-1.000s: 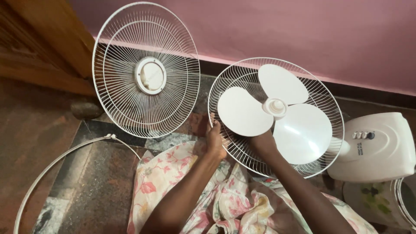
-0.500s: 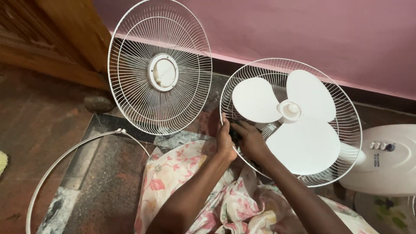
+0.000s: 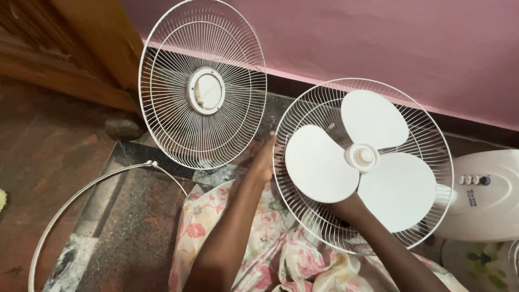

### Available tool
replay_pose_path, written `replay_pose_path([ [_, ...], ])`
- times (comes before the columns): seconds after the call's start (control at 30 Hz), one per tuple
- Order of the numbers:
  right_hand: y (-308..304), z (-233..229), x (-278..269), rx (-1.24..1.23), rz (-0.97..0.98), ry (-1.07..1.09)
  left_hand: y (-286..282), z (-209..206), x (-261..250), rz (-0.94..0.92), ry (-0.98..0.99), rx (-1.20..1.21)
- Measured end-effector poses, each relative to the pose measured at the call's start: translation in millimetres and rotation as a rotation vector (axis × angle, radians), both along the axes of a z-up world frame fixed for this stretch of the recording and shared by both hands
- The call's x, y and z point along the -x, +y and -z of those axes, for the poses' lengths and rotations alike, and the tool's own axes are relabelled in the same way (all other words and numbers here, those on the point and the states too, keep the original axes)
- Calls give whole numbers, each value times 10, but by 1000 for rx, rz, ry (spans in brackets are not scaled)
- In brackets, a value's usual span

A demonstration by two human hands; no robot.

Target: The person wipes the blades and inner cage of a disassembled electric fan using a dark cloth. They rotate the blades by hand to reach different areas and continue wiping the metal cage and plastic blades throughout the clip.

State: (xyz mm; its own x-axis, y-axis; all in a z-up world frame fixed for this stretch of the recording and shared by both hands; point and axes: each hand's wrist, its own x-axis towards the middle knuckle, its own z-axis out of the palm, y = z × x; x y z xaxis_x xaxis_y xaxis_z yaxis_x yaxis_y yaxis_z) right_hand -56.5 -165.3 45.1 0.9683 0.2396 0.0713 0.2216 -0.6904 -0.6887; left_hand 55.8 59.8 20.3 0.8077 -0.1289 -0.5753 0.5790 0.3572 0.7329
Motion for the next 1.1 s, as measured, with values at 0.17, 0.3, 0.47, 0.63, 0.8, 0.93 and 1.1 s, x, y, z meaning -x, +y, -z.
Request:
replay_pose_path([
  [0.17, 111, 215, 135, 273, -5, -311, -50, 72, -20, 161, -88, -170],
  [0.3, 630, 231, 286, -37, 142, 77, -77, 154, -9, 143, -184, -117],
  [0.47, 828, 125, 542, -16, -171, -63, -65, 303, 1, 183, -251, -290],
  [0.63, 519, -156, 713, 25, -182, 343, -123, 228, 63, 98, -134, -151],
  [0.8, 356, -621, 585, 170, -261, 435, -107, 156, 44, 132, -101, -204],
  [0.93, 528, -857, 388, -45, -15, 233, -122, 196, 45, 105, -59, -196],
  [1.1, 518, -1073, 54, -396, 137, 110, -37, 183, -15, 140, -18, -155],
])
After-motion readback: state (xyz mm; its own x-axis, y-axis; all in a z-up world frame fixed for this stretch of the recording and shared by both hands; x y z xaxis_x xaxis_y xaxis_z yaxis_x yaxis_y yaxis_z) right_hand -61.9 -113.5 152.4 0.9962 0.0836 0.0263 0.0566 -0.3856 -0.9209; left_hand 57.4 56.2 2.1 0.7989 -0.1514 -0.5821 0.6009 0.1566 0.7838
